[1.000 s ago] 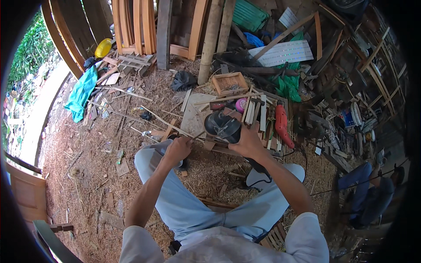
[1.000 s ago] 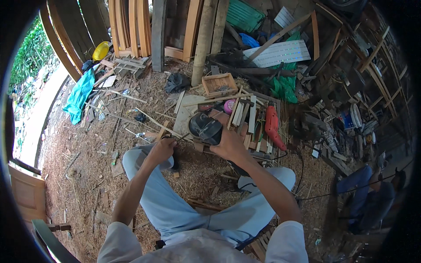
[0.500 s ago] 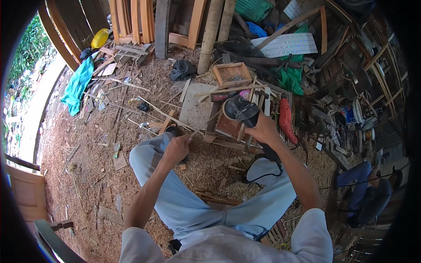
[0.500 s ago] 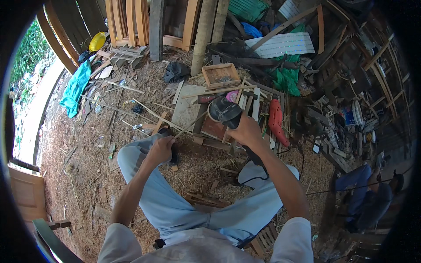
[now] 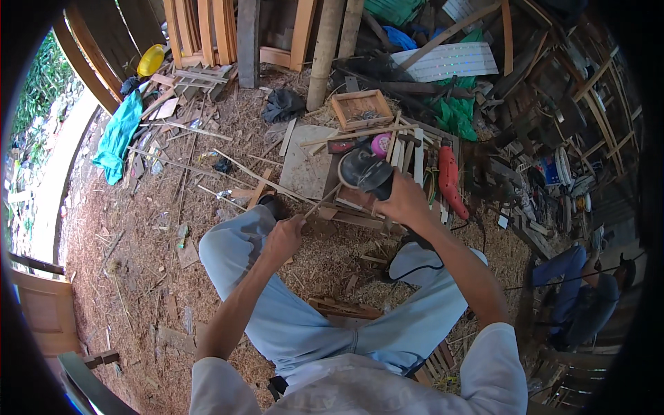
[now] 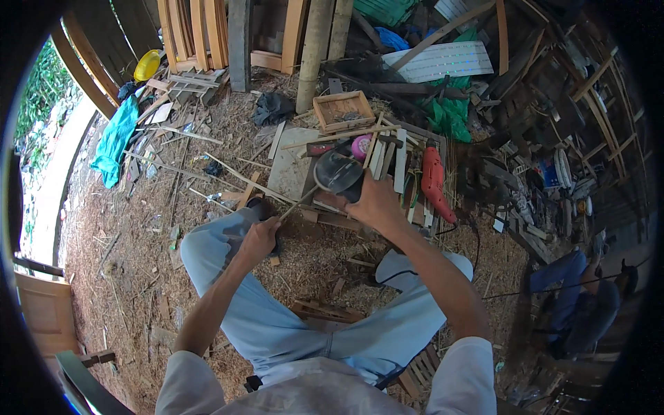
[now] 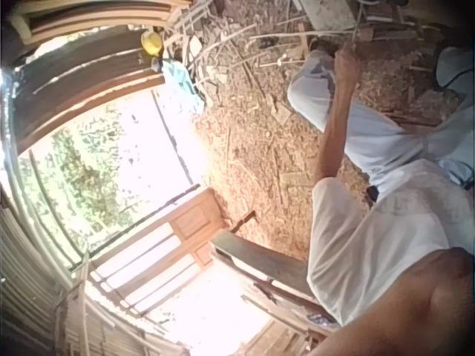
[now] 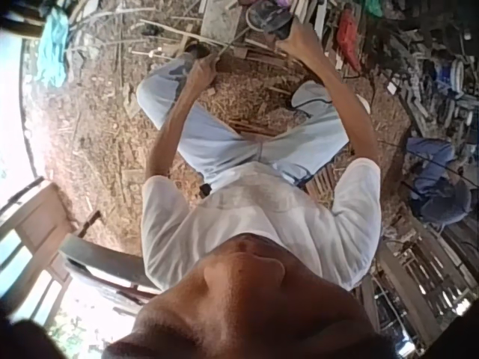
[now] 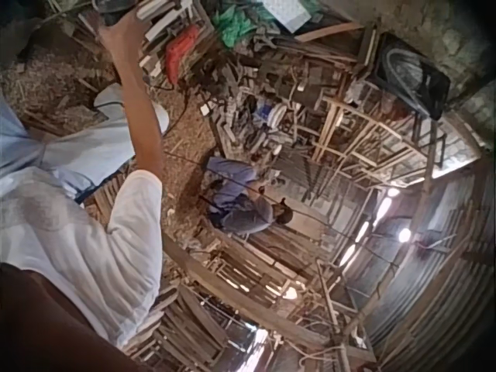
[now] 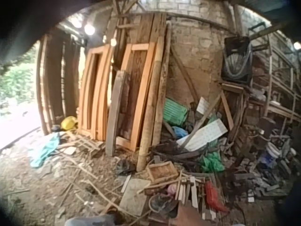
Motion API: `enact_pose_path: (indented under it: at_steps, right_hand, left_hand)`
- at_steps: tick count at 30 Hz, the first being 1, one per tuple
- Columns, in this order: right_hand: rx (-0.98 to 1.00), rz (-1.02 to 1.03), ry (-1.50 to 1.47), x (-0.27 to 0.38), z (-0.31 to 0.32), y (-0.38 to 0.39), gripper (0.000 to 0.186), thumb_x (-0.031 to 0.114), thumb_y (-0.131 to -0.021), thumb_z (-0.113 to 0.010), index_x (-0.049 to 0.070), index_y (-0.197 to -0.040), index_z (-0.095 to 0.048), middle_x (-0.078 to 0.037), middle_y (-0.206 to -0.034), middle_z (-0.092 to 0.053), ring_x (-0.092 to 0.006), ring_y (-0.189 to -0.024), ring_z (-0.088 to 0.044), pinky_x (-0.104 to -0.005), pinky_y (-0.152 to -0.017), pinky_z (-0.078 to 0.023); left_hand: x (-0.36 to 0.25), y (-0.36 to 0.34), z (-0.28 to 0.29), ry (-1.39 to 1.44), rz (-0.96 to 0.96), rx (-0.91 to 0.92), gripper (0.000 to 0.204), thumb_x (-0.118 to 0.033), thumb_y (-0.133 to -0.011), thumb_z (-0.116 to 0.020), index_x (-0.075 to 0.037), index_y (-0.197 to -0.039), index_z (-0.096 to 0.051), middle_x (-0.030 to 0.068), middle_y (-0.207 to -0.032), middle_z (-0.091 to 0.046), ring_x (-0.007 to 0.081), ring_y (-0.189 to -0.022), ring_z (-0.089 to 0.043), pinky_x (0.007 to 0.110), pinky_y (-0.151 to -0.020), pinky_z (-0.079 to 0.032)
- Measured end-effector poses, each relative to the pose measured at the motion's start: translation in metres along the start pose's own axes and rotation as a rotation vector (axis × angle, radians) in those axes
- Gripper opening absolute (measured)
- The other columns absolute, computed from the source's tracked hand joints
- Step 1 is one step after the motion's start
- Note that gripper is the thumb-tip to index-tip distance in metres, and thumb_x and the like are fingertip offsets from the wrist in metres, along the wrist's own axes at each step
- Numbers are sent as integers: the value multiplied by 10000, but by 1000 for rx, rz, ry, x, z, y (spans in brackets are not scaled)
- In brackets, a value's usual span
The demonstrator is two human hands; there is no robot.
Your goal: The person saws a piece of wood by hand on a workbench, then uses an angle grinder to sand several small wooden strips and a frame, and finally measures and joins the strips using glue.
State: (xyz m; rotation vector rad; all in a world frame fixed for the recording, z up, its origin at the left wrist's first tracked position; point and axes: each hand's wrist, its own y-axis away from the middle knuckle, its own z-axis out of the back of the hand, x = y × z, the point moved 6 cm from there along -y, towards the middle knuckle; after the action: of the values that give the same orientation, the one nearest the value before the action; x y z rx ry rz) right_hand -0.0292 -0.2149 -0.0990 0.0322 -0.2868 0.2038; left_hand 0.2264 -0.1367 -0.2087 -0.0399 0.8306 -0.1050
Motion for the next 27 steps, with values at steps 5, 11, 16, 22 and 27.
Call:
enact_pose_path:
  at_steps: [5, 11, 16, 22, 27]
  right_hand:
    - [11, -76, -61, -23, 11, -13, 617, 278, -635, -744, -67, -1073, -478, -282, -836, -634, -447, -816, -633, -498, -752, -528]
    - [35, 22, -70, 22, 11, 14, 652, 249, -641, -725, -95, -1129, -462, -257, -785, -641, -433, -817, -644, -512, -806, -503]
    - [198, 5, -217, 28, -16, 20, 767, 276, -633, -744, -46, -1244, -411, -371, -1041, -549, -524, -964, -573, -513, -839, -504]
    - [-41, -14, -38, -2, 2, 0, 661, 269, -638, -741, -50, -1148, -467, -278, -867, -639, -454, -860, -626, -507, -776, -506]
    - [-43, -100, -1, -31, 20, -20, 669, 261, -634, -721, -84, -1146, -463, -269, -836, -646, -427, -799, -647, -486, -750, -532]
  left_hand:
    - [7, 1, -2, 62, -41, -36, 108, -64, -876, -545, 2, -937, -606, 277, -717, -590, 460, -727, -589, 524, -620, -465]
    - [2, 0, -1, 56, -16, -7, 107, -49, -868, -545, 6, -942, -600, 273, -724, -591, 464, -725, -584, 524, -603, -455]
    - [2, -1, 0, -19, -49, -33, 106, -48, -872, -536, 0, -947, -593, 271, -729, -594, 464, -724, -583, 527, -597, -451]
    - [-5, -2, 1, 40, -63, -51, 102, -43, -876, -533, -2, -953, -587, 277, -726, -592, 465, -725, -583, 529, -585, -445]
    - [1, -1, -2, 40, -46, -37, 123, -28, -870, -534, -5, -979, -586, 282, -716, -587, 464, -704, -584, 519, -578, -450]
